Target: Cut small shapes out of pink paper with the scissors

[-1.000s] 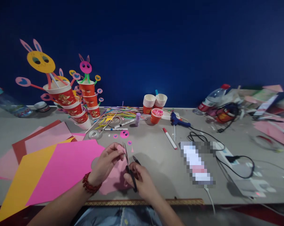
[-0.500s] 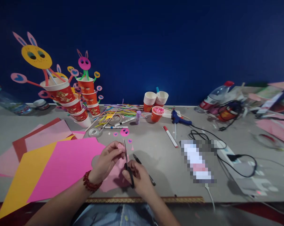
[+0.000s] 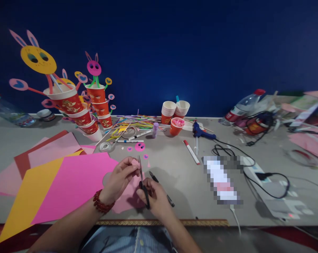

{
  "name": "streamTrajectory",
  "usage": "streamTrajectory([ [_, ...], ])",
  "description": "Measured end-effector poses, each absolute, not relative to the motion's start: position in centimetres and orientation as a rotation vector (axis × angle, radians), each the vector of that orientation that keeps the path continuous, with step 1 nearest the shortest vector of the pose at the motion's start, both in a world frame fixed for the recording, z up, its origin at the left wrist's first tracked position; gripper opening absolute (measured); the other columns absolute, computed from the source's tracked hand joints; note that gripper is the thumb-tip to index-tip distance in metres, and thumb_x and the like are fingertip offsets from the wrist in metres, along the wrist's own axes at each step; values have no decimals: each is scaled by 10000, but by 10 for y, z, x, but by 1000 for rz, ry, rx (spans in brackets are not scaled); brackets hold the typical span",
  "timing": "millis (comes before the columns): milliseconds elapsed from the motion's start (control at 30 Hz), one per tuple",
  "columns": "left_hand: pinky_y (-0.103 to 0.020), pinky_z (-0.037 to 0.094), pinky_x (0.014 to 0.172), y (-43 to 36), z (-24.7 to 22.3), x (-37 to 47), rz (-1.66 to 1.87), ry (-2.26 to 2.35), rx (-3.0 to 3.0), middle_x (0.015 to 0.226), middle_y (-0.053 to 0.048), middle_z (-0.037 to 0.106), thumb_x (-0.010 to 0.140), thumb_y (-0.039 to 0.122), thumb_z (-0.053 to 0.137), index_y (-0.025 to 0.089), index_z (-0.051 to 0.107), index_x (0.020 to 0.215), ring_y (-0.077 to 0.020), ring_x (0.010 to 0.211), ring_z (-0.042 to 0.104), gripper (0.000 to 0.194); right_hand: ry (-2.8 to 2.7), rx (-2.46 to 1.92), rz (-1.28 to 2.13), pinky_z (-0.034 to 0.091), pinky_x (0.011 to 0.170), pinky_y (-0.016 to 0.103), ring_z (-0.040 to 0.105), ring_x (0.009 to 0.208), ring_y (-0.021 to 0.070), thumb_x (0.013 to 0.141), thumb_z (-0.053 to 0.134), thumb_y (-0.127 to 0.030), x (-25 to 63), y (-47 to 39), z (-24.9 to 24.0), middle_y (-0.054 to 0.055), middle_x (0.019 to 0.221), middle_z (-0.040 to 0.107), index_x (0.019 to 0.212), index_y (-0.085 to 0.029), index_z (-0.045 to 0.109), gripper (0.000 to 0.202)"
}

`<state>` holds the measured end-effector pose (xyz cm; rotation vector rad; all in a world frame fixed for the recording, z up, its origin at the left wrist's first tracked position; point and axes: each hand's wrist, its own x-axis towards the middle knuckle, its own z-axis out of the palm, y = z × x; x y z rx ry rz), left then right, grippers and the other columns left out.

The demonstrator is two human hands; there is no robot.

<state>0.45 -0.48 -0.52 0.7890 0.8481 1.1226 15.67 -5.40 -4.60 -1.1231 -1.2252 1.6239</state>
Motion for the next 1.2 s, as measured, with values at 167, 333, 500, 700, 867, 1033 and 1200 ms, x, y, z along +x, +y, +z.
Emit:
streamTrajectory([
  [167,-256,429,697,-5,-4,4,1125,846,800,714,5,588,807,261,696,180,596,765,-127,688,542,136,-1233,-1114,1632,297,415,226,393,447,88,756,719,-627,157,-54,-47,-38,601,517,753,-214,475,480],
  [333,-258,435,694,-5,-3,4,1127,856,795,718,4,595,791,291,715,182,590,750,-129,683,543,171,-1223,-1117,1628,306,416,227,406,455,95,749,707,-662,156,-54,-46,-32,602,521,750,-214,483,501],
  [500,-258,432,689,-5,-4,4,1116,867,789,695,10,599,781,293,723,183,594,740,-126,668,548,175,-1219,-1074,1658,291,404,216,430,433,87,771,681,-671,155,-54,-47,-31,607,540,771,-215,474,501],
  [700,-259,431,687,-5,-7,3,1111,841,805,717,5,606,813,278,704,184,597,783,-128,675,557,145,-1262,-1091,1645,270,387,214,406,402,82,789,667,-667,157,-54,-47,-37,566,539,757,-223,443,499],
  [867,-262,436,691,-5,-8,2,1090,854,829,723,-3,610,825,290,703,184,594,802,-132,677,560,153,-1279,-1136,1626,269,385,215,381,394,77,753,704,-659,159,-54,-43,-42,554,547,748,-223,444,508],
  [1033,-265,437,705,-5,-8,2,1093,848,832,717,0,607,835,278,693,184,597,811,-132,686,558,137,-1284,-1138,1640,267,398,221,377,395,79,755,665,-705,158,-54,-41,-38,543,555,743,-226,431,533],
  [1200,-261,436,698,-5,-7,2,1101,833,825,718,4,611,830,280,701,179,596,812,-130,682,561,147,-1294,-1122,1619,299,425,222,380,412,76,754,678,-687,158,-52,-42,-41,541,544,734,-220,436,527],
])
